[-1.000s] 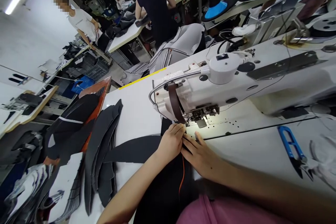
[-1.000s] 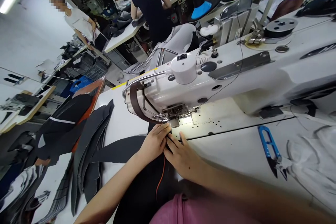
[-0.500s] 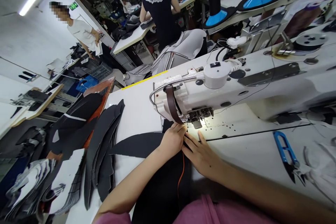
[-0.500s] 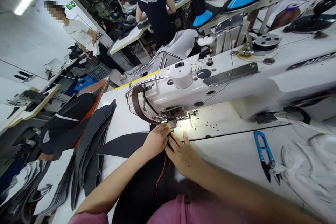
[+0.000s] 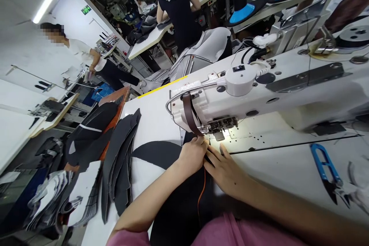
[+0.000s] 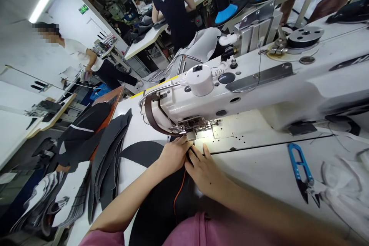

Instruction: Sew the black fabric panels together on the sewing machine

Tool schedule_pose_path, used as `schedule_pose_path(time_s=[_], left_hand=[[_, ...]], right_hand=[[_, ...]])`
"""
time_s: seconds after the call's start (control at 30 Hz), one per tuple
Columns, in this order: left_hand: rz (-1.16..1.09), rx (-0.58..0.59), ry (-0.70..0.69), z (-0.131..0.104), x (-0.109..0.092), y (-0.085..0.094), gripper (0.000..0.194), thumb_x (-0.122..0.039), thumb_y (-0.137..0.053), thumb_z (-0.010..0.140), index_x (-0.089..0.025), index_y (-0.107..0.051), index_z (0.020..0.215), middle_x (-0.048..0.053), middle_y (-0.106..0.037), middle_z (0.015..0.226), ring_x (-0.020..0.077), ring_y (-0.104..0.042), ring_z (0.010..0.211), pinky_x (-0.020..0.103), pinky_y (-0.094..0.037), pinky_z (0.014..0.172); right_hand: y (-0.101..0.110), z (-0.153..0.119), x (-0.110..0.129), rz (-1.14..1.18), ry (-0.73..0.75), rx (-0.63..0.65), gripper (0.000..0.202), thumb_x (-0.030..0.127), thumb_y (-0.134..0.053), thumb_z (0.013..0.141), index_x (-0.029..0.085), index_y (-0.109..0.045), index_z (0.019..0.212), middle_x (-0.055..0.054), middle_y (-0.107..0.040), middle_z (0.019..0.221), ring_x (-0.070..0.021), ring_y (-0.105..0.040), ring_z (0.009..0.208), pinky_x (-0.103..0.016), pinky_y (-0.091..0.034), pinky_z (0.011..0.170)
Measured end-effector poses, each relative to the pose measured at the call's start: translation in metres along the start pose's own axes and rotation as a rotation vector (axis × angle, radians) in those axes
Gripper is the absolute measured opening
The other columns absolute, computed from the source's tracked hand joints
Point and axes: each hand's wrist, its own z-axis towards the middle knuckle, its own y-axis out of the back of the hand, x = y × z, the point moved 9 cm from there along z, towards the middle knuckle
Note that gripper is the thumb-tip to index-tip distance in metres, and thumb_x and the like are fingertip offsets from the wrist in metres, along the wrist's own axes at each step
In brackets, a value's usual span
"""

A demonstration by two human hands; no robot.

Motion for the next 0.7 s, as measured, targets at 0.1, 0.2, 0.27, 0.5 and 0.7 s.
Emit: schedule_pose_path(time_s=[0.1, 0.2, 0.27, 0.5, 0.7], left_hand=[[0.003, 0.037, 0.009, -0.002, 0.002, -0.001, 0.024, -0.011, -0.043, 0.082, -0.014, -0.054, 0.103, 0.01, -0.06, 0.098, 0.0215, -0.06, 0.085, 0.031, -0.052, 0.067], [-0.003, 0.048, -0.002, 0.002, 0.003, 0.001, 0.024, -0.014, -0.042, 0.084, -0.014, -0.052, 0.106, 0.011, -0.061, 0.097, 0.0216, -0.062, 0.082, 0.031, -0.052, 0.068], [0.017, 0.056, -0.013, 0.004, 0.002, 0.002, 0.023, -0.016, -0.04, 0.086, -0.012, -0.052, 0.105, 0.013, -0.062, 0.094, 0.0236, -0.063, 0.083, 0.032, -0.052, 0.065], [0.072, 0.088, -0.03, 0.009, -0.002, -0.003, 0.022, -0.018, -0.04, 0.088, -0.008, -0.052, 0.103, 0.015, -0.064, 0.087, 0.0261, -0.066, 0.078, 0.033, -0.052, 0.06], [0.033, 0.06, 0.001, 0.007, -0.005, -0.001, 0.023, -0.013, -0.042, 0.085, -0.006, -0.055, 0.102, 0.014, -0.066, 0.086, 0.0256, -0.067, 0.076, 0.033, -0.052, 0.054]], right_hand=[[-0.001, 0.0, -0.003, -0.018, -0.014, -0.002, 0.046, 0.01, -0.043, 0.082, 0.014, -0.052, 0.126, -0.018, -0.048, 0.134, -0.0312, -0.034, 0.131, -0.059, -0.021, 0.106], [-0.002, 0.001, -0.004, -0.078, 0.0, -0.034, 0.046, 0.011, -0.042, 0.083, 0.01, -0.05, 0.129, -0.02, -0.046, 0.135, -0.0303, -0.034, 0.131, -0.056, -0.023, 0.108], [-0.001, -0.001, -0.001, -0.136, 0.027, -0.084, 0.045, 0.012, -0.041, 0.084, 0.006, -0.05, 0.128, -0.021, -0.048, 0.133, -0.0302, -0.037, 0.129, -0.051, -0.024, 0.109], [0.0, -0.016, 0.012, -0.248, 0.094, -0.154, 0.044, 0.01, -0.043, 0.082, 0.003, -0.051, 0.124, -0.022, -0.054, 0.125, -0.0303, -0.047, 0.121, -0.047, -0.032, 0.106], [0.011, -0.018, 0.016, -0.236, 0.124, -0.327, 0.045, 0.009, -0.044, 0.076, 0.009, -0.054, 0.12, -0.017, -0.059, 0.116, -0.0282, -0.052, 0.114, -0.047, -0.039, 0.101]])
